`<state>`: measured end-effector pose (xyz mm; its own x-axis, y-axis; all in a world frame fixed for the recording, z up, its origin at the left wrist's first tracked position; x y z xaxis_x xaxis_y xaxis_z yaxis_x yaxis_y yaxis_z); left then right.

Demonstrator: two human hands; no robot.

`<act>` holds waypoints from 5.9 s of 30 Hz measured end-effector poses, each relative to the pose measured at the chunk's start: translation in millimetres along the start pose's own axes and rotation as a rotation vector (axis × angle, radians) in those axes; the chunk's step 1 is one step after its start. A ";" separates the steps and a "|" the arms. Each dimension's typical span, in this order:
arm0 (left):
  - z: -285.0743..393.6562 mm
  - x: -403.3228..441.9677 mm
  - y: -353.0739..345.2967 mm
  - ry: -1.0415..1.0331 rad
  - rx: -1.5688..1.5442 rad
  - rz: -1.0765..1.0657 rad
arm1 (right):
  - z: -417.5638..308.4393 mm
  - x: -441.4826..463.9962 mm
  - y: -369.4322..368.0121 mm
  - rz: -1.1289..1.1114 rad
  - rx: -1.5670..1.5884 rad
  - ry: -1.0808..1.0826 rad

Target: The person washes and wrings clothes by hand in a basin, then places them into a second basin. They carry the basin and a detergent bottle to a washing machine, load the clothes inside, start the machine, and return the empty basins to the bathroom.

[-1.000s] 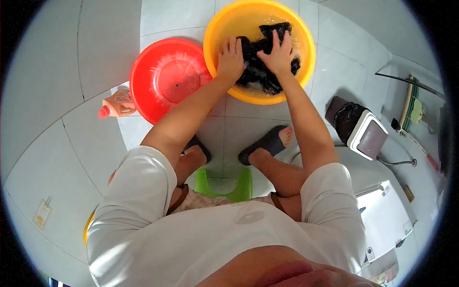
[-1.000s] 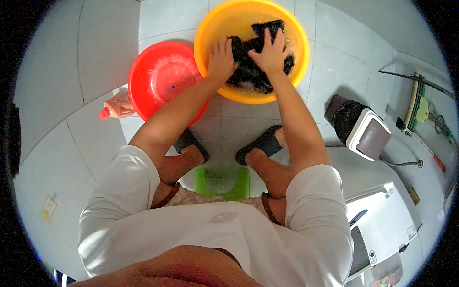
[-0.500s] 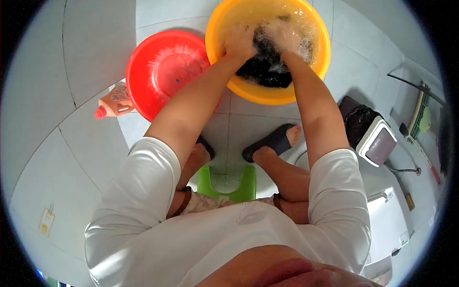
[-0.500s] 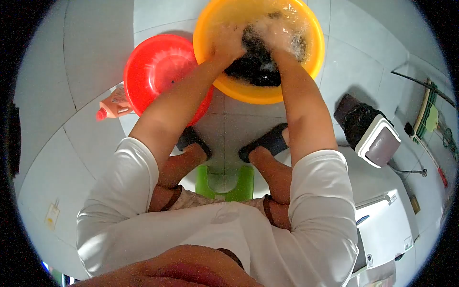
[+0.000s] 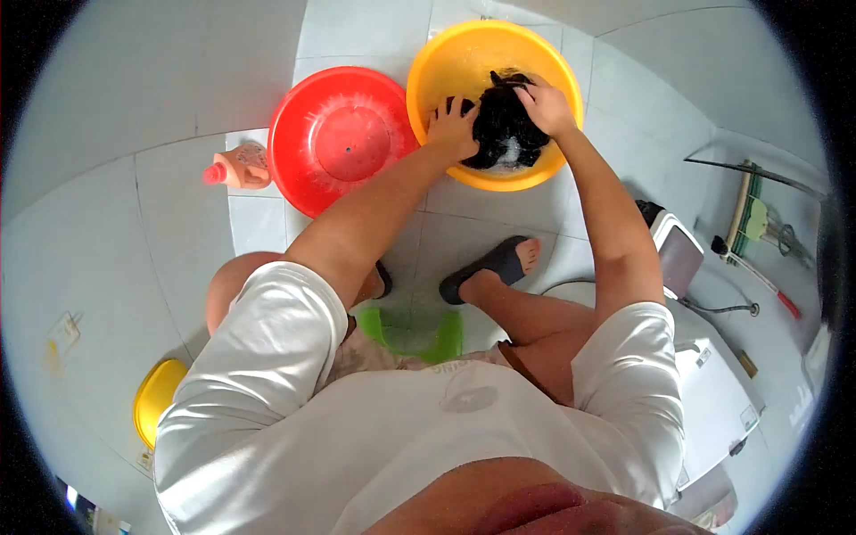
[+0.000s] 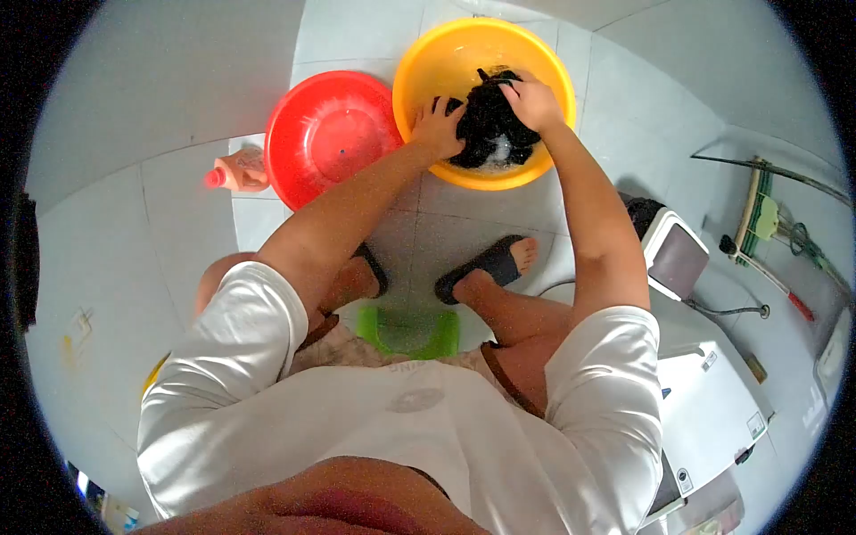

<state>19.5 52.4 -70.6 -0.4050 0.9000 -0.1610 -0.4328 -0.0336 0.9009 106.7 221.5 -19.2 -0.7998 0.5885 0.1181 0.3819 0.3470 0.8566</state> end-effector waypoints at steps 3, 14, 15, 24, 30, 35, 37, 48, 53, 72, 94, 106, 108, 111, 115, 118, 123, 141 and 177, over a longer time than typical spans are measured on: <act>3.9 -7.6 22.1 0.046 -0.093 -0.179 | -28.2 -4.9 55.8 -0.016 -0.121 -0.039; 54.5 -63.5 220.5 -0.102 -0.353 0.135 | -195.0 -55.0 269.0 0.635 0.050 -0.133; 61.2 -73.8 242.9 -0.169 -0.437 0.228 | -209.1 -66.4 287.7 0.723 0.172 -0.170; 114.4 -148.1 338.4 -0.396 -0.559 0.462 | -277.3 -108.8 312.3 0.736 0.492 -0.147; 55.1 -117.5 268.9 -0.270 -0.317 0.254 | -333.1 -119.2 304.3 0.718 0.426 0.093; 39.7 -117.9 307.8 -0.114 -0.243 0.196 | -293.3 -113.1 321.8 0.821 0.280 0.105; 35.1 -117.6 323.8 -0.071 -0.265 0.188 | -292.9 -113.4 341.7 0.936 0.036 0.244; 53.8 -106.9 402.9 -0.184 -1.268 0.385 | -273.5 -100.4 319.5 0.467 0.351 -0.068; 81.5 -116.8 415.3 -0.139 -1.673 0.303 | -287.8 -109.1 236.2 -0.243 0.451 -0.164; 99.8 -147.0 404.9 -0.476 -0.972 0.060 | -325.1 -90.6 265.0 0.371 0.566 -0.077; 82.3 -130.1 350.7 -0.321 -0.429 -0.150 | -320.9 -124.4 352.4 0.887 0.665 0.281; 54.3 -142.9 435.9 -0.080 -0.357 0.725 | -297.9 -104.2 317.3 0.497 0.524 0.062; 53.8 -141.4 441.4 -0.093 -0.428 0.725 | -288.8 -102.2 304.5 0.428 0.459 -0.029; 49.3 -121.7 420.7 -0.097 -0.962 0.579 | -278.4 -98.3 277.9 0.341 0.381 -0.047; 105.4 -125.1 406.8 -0.215 -1.902 0.222 | -349.1 -101.3 229.4 0.037 0.562 0.101; 158.9 -144.6 395.5 -0.362 -1.887 -0.111 | -339.7 -92.8 203.8 0.176 0.642 -0.076; 154.1 -174.5 441.1 -0.555 -1.070 0.217 | -304.7 -78.2 219.5 0.587 1.400 -0.358; 121.0 -150.2 258.9 -0.459 -0.600 -0.037 | -295.8 -91.1 324.6 0.505 2.004 -0.195; 132.1 -143.2 380.9 -0.184 -1.813 -0.498 | -284.5 -59.0 265.9 0.683 0.177 0.266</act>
<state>19.0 -31.8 348.8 0.0347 0.9955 -0.0883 -0.7279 -0.0354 -0.6848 123.7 71.4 344.5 -0.4347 0.5261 0.7309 0.8839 0.0935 0.4583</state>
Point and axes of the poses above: each hand's wrist, its own x-axis towards the middle knuckle, its own y-axis out of the back of the hand, z = x × y, the point moved 9 cm from there along x, towards the middle knuckle, and after that the axes turned 10 degrees about z, right-handed, at the moved point
